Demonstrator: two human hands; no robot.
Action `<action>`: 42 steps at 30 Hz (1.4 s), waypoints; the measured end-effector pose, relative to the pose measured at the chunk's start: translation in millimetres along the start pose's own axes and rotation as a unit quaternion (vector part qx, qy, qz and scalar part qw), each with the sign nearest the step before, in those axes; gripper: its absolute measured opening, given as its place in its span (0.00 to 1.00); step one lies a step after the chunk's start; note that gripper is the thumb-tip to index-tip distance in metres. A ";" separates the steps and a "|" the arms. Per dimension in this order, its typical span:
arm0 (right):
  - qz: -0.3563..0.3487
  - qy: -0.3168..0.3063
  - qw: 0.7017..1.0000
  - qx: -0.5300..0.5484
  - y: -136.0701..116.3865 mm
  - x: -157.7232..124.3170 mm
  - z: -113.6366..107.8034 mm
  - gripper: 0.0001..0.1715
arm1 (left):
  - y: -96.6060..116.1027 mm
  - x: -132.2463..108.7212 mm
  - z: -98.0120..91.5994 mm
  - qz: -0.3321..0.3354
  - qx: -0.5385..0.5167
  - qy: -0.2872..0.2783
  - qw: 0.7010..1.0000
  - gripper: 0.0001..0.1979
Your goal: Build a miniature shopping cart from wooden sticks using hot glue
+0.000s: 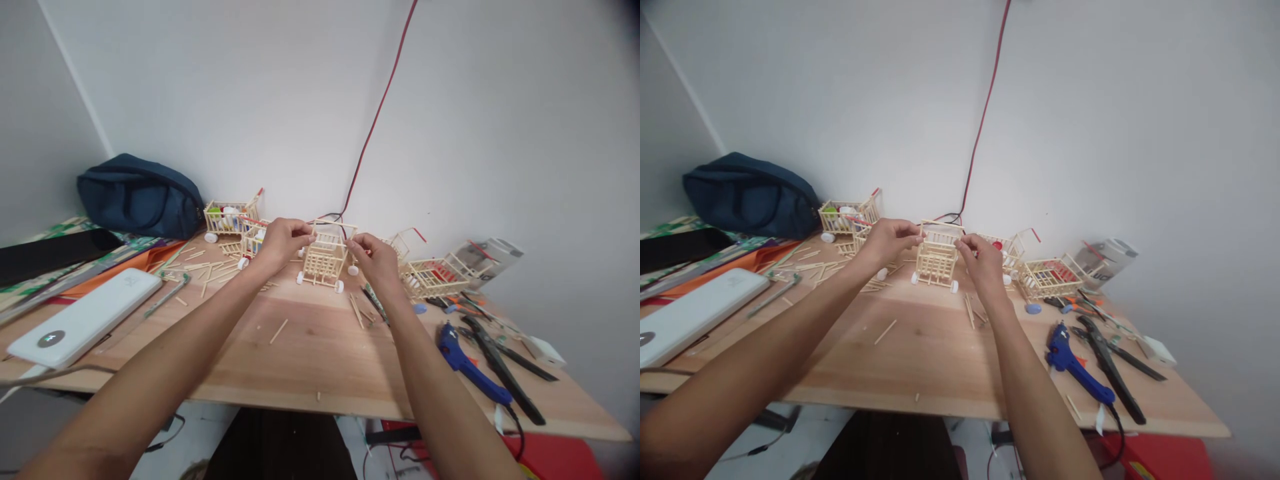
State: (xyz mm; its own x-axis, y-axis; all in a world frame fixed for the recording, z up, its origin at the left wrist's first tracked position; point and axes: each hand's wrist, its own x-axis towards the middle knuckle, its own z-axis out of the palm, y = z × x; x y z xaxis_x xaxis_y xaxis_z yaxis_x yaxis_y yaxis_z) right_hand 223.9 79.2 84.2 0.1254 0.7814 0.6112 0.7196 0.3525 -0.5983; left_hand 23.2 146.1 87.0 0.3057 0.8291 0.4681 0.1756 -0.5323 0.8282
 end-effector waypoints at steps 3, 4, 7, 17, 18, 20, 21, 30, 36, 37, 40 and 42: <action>-0.001 -0.008 1.000 -0.004 0.0 -0.7 2.1 0.14 | -1.8 -2.6 0.9 0.000 0.003 0.015 1.000 0.08; 0.001 -0.010 1.000 -0.005 -0.4 -1.5 2.6 0.14 | -2.2 -3.4 1.1 0.000 0.000 0.018 1.000 0.08; 0.005 -0.002 1.000 -0.012 -2.7 -4.4 3.6 0.15 | -1.6 -5.6 0.9 -0.003 -0.009 0.014 1.000 0.09; 0.012 0.036 0.999 -0.026 -4.3 -12.8 8.4 0.14 | -1.3 -11.8 1.2 -0.028 -0.045 -0.003 0.999 0.11; 0.017 0.037 0.999 -0.021 -3.9 -13.4 8.7 0.15 | -1.9 -12.2 1.4 -0.030 -0.053 -0.006 0.998 0.12; 0.027 0.039 0.999 -0.014 -3.1 -13.8 8.7 0.15 | -3.0 -13.2 1.2 -0.032 -0.068 -0.012 0.997 0.15; 0.031 0.039 0.999 -0.011 -2.7 -13.7 8.3 0.15 | -3.4 -13.7 0.9 -0.032 -0.073 -0.015 0.997 0.15; 0.010 0.024 1.000 -0.009 -5.5 -11.3 5.0 0.14 | -8.5 -18.5 -0.1 -0.030 -0.091 -0.032 0.995 0.12; -0.003 0.020 1.000 -0.017 -3.5 -11.0 5.8 0.14 | -10.9 -19.9 2.4 -0.046 -0.145 -0.029 0.988 0.11; -0.003 0.020 1.000 -0.016 -3.3 -11.0 5.8 0.14 | -10.5 -20.2 2.8 -0.049 -0.145 -0.026 0.988 0.11; -0.005 0.019 1.000 -0.014 -3.8 -11.2 5.6 0.14 | -8.6 -21.0 3.9 -0.062 -0.136 -0.012 0.989 0.11; -0.003 0.020 1.000 -0.017 -4.7 -11.7 5.6 0.13 | -7.1 -21.6 4.5 -0.068 -0.122 -0.002 0.990 0.11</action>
State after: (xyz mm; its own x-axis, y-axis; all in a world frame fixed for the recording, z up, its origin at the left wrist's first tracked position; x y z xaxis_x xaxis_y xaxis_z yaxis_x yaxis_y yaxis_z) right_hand 215.2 71.2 76.9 0.1471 0.7585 0.6349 0.7434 0.3386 -0.5768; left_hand 19.5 131.2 69.6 0.2980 0.8895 0.3463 -0.0158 -0.3582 0.9335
